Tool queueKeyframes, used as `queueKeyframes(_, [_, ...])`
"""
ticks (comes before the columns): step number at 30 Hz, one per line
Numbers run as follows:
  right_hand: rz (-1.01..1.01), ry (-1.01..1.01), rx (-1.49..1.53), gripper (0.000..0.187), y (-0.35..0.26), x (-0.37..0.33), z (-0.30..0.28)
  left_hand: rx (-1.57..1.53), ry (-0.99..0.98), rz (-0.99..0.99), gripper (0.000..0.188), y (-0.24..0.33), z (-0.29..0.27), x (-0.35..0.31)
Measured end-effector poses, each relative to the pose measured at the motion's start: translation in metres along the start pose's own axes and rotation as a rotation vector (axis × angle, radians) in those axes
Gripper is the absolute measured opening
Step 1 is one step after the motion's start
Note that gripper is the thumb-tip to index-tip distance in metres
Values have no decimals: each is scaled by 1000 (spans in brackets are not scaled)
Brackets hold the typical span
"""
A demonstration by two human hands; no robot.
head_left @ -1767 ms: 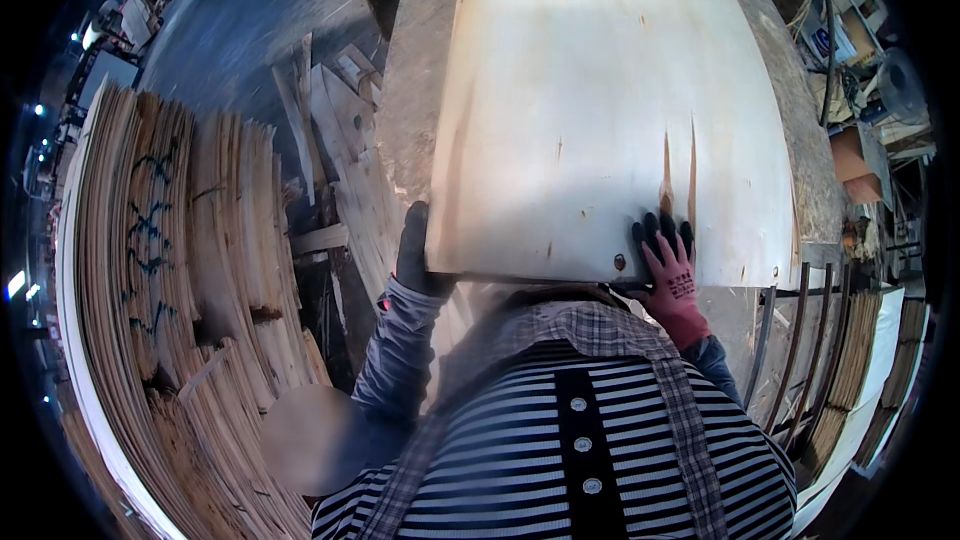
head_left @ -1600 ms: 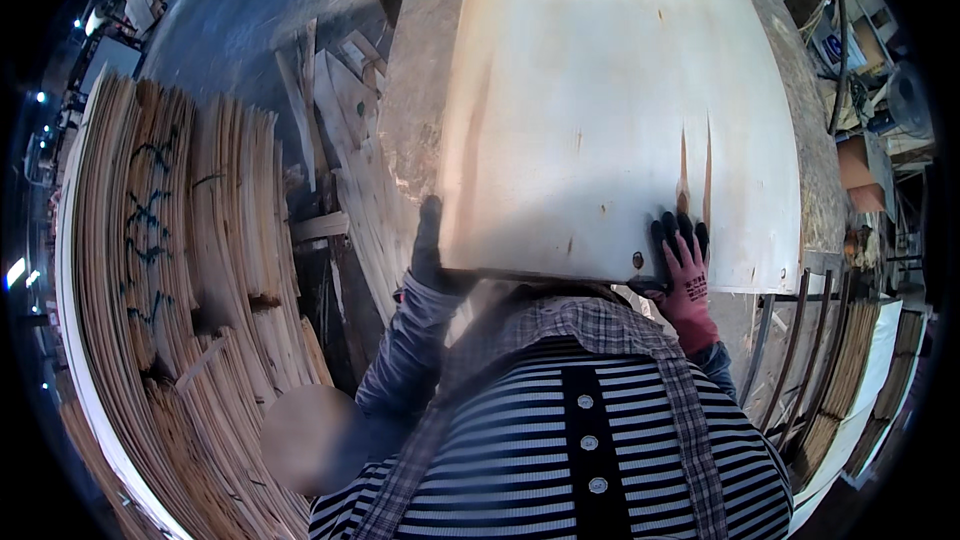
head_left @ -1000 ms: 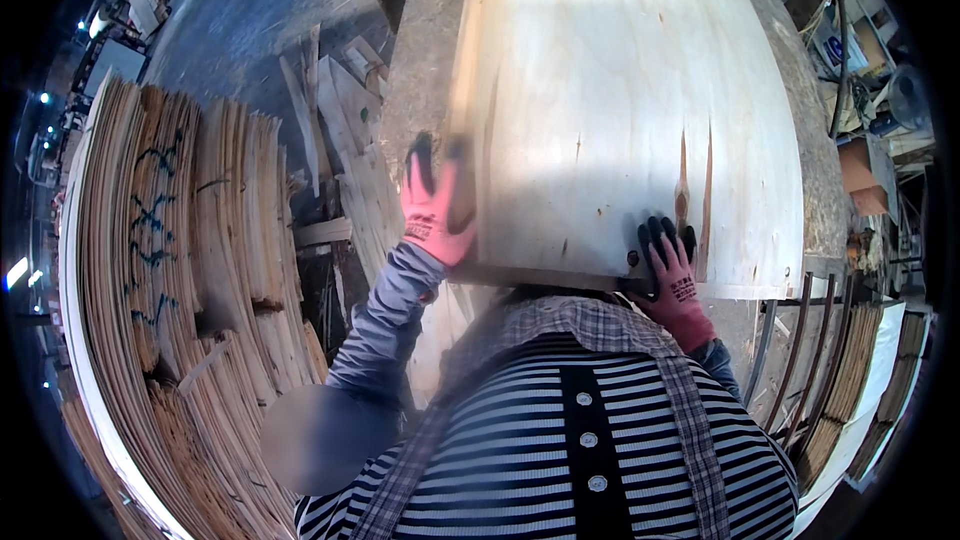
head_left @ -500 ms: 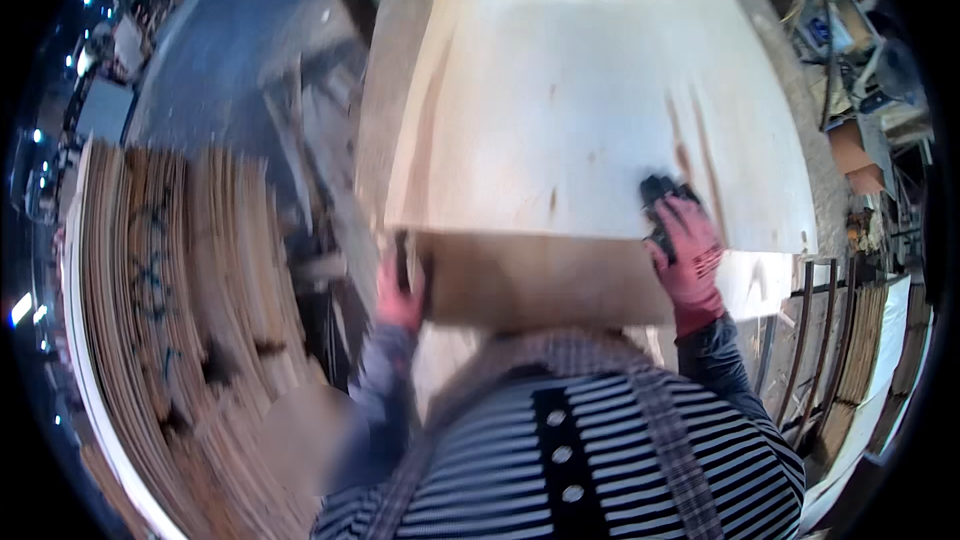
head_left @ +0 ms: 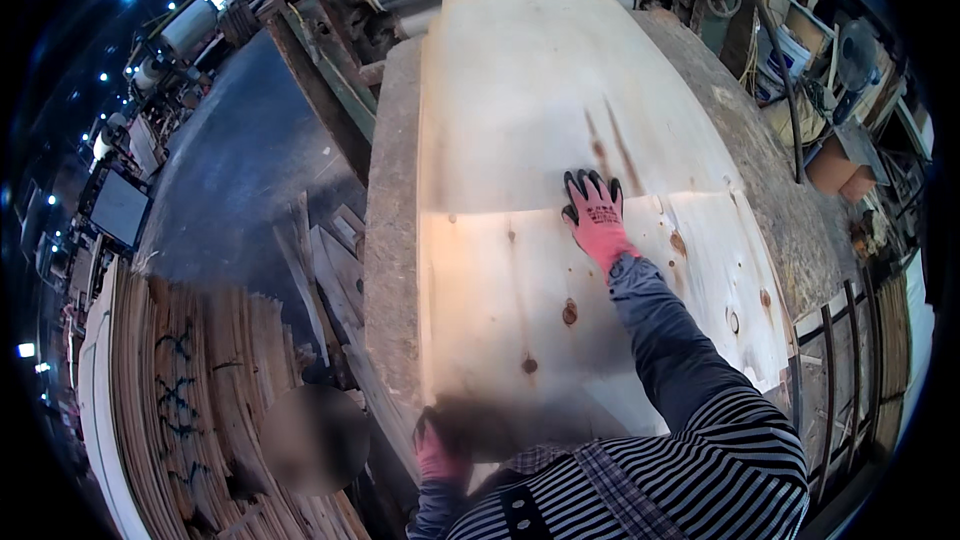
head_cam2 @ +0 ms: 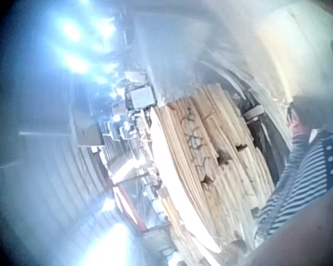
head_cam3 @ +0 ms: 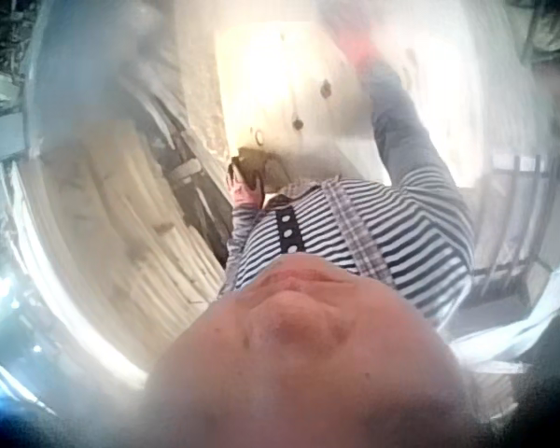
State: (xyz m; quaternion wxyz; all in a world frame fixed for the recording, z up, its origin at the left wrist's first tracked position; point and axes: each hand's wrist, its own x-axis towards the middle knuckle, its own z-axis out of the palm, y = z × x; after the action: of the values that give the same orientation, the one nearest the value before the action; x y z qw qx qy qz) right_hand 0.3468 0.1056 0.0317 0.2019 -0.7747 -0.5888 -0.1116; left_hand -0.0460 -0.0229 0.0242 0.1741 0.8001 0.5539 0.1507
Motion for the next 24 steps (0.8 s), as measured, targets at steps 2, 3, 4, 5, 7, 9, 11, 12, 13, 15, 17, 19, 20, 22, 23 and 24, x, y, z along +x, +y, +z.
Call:
queueKeyframes(2, [-27, 69, 19, 52, -25, -9, -15, -256, 77, -35, 60, -9, -3, -2])
queueKeyframes(3, [-127, 58, 49, 57, -36, -23, -25, -325, 97, -93, 58, -6, -8, -4])
queueKeyframes(4, [-184, -34, 97, 60, -45, -44, -37, -407, 52, -125, 57, -11, -10, -4])
queueKeyframes(5, [-242, -128, 147, 63, -53, -69, -48, -487, 7, -159, 57, -21, -11, -2])
queueKeyframes(7, [-274, -272, 189, 63, -61, -130, -68, -559, -151, -300, 56, -41, -14, 3])
queueKeyframes(9, [-250, -386, 255, 64, -66, -185, -95, -786, -170, -379, 53, -36, -16, 11])
queueKeyframes(11, [-188, -430, 287, 60, -63, -239, -105, -1133, -216, -385, 45, -41, -9, 13])
queueKeyframes(12, [-157, -491, 228, 62, -58, -264, -110, -1142, -318, -331, 42, -32, -18, 22])
queueKeyframes(13, [-200, -499, 136, 61, -54, -278, -112, -1149, -418, -276, 39, -21, -30, 31])
queueKeyframes(15, [-227, -503, 72, 62, -47, -298, -110, -951, -430, 110, 31, -23, -37, 28])
queueKeyframes(17, [-157, -507, 93, 65, -46, -317, -99, -678, -236, 549, 27, -2, -66, 39])
queueKeyframes(19, [-162, -284, 141, 64, -53, -312, -115, -895, -286, 443, 27, 30, -102, 34])
queueKeyframes(20, [-135, -169, 176, 64, -54, -310, -121, -1165, -376, 168, 27, 41, -113, 30])
queueKeyframes(22, [-88, -87, 180, 59, -62, -305, -151, -1410, -352, -157, 32, 49, -120, 22])
queueKeyframes(23, [-102, -86, 191, 58, -64, -307, -163, -1231, -284, -32, 34, 41, -119, 18])
queueKeyframes(24, [-123, -82, 210, 57, -65, -307, -173, -1184, -216, 13, 32, 28, -115, 12])
